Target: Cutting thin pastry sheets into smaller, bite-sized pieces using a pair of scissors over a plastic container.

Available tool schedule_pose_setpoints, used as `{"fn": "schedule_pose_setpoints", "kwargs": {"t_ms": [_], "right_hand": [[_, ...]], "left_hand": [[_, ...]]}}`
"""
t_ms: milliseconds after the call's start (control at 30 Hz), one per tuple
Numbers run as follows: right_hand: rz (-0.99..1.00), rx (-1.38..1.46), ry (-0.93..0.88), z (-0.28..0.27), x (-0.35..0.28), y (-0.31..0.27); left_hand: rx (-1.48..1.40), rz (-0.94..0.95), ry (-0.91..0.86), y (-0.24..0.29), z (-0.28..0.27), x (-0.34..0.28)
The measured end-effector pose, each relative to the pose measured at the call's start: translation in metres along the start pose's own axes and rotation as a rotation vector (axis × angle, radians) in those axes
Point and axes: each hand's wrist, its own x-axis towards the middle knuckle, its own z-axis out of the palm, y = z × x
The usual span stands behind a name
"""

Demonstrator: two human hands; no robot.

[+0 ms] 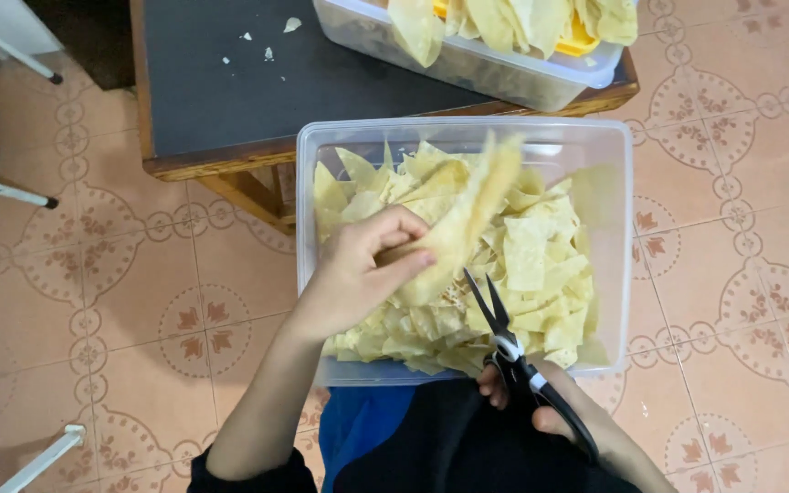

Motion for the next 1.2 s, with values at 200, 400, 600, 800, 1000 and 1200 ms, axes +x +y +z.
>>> {"fn": "schedule_pose_setpoints", "kwargs": {"t_ms": [200,400,600,800,1000,1200], "right_hand": [[-0.018,0.025,0.230,-0.011,-0.005,-0.001],[-0.008,-0.134,0.295,-0.009,-0.025,0.006],[0.016,-0.101,0.444,-0.014,-0.039,0.016],[0.087,-0.005,0.543,-0.010,-0.056,0.048],[0.220,0.031,0.707,-0.004,-0.061,0.047],[0.240,-0.047,0.342,-0.021,-0.058,0.028]], "left_hand": [[0.075,-0.009,-0.271,0.018,0.015,0.010],[0.122,-0.136,-0.360,0.029,0.027,0.034],[0.085,-0.162,-0.465,0.027,0.047,0.056],[0.138,-0.185,-0.701,-0.009,0.049,0.064],[-0.043,-0.396,-0.410,-0.023,0.046,0.061],[-0.262,-0.207,-0.155,-0.009,0.046,0.055]]}}
